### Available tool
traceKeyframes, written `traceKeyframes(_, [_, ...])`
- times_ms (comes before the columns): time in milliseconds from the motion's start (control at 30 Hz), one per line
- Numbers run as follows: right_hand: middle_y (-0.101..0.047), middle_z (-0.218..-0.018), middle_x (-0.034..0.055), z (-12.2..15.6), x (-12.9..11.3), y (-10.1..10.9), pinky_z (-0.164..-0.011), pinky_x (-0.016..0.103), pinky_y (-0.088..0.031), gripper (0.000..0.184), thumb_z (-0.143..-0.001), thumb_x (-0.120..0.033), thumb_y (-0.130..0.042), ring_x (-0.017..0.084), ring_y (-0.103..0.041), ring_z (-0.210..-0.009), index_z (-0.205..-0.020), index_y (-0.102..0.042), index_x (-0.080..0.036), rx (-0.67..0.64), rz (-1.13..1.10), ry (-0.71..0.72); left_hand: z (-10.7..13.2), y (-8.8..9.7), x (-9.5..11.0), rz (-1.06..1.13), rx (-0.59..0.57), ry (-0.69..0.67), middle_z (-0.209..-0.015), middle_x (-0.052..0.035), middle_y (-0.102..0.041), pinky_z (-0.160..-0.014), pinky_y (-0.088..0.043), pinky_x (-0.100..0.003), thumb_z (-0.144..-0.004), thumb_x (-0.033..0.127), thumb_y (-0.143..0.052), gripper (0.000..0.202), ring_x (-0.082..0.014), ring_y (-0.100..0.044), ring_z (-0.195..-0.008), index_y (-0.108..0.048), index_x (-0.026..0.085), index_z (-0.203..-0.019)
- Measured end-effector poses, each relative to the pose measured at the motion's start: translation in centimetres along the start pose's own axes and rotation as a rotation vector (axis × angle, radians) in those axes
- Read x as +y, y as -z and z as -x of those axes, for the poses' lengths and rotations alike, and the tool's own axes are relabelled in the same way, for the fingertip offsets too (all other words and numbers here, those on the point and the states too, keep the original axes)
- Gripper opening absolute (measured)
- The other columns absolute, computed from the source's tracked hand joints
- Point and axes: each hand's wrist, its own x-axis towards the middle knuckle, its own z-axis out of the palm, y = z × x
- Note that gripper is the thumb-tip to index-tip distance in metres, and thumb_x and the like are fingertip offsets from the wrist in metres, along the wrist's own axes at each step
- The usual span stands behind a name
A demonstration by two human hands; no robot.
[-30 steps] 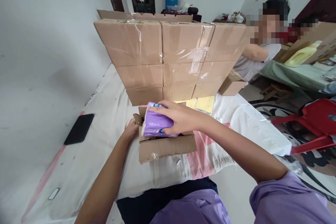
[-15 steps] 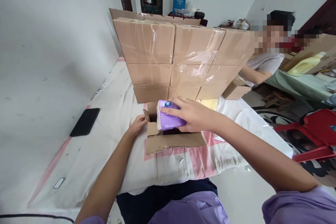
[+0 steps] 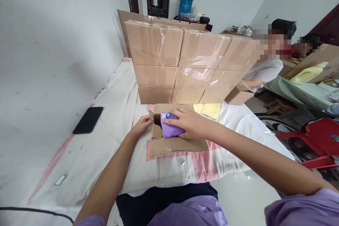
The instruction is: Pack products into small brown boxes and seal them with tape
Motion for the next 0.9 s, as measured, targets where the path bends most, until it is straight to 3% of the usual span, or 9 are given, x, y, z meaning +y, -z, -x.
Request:
traceKeyframes(133, [-0.054,-0.135,0.0133,0.3,-0.4,0.3,-0.085,0.045,-0.053,0.076,-0.077,-0.020,-0.070,0.033,-0.054,-0.114,-0.150,-0.048,-0.030,-0.027,-0.018,0.004,0.0,0.0,0.1,-0.001,-0.009,-0.001,-0.075,-0.0015,-0.064,-0.085,-0.045,-0.034,-0.073,0.053,-0.078,0.036,-0.0200,-0.059,-0.079,-0.068,0.018,-0.075])
traceKeyframes(533, [-0.056,-0.133,0.0133,-0.7,-2.6,0.7,-0.097,0.049,-0.049,0.067,-0.079,-0.031,-0.075,0.034,-0.053,-0.119,-0.143,-0.055,-0.027,0.004,-0.134,-0.063,0.1,-0.2,0.0,0.021,0.013,0.004,-0.072,0.0005,-0.062,-0.077,-0.045,-0.031,-0.071,0.043,-0.078,0.028,-0.0181,-0.056,-0.075,-0.066,0.017,-0.073])
traceKeyframes(800, [-0.054,-0.133,0.0135,-2.1,-3.8,-3.5,-0.095,0.052,-0.053,0.058,-0.086,-0.040,-0.071,0.034,-0.050,-0.121,-0.140,-0.055,-0.028,0.024,-0.235,-0.172,0.3,-0.5,0.2,0.026,0.029,0.008,-0.073,0.0003,-0.063,-0.072,-0.044,-0.030,-0.068,0.037,-0.076,0.023,-0.0181,-0.054,-0.074,-0.066,0.017,-0.073])
traceKeyframes(900, [-0.054,-0.135,0.0131,-2.0,-4.1,-3.9,-0.096,0.053,-0.053,0.053,-0.087,-0.040,-0.072,0.034,-0.048,-0.122,-0.136,-0.058,-0.027,0.031,-0.197,-0.172,0.1,-0.5,0.2,0.023,0.027,0.008,-0.070,0.0013,-0.061,-0.070,-0.042,-0.028,-0.069,0.036,-0.075,0.021,-0.0164,-0.052,-0.071,-0.066,0.017,-0.071])
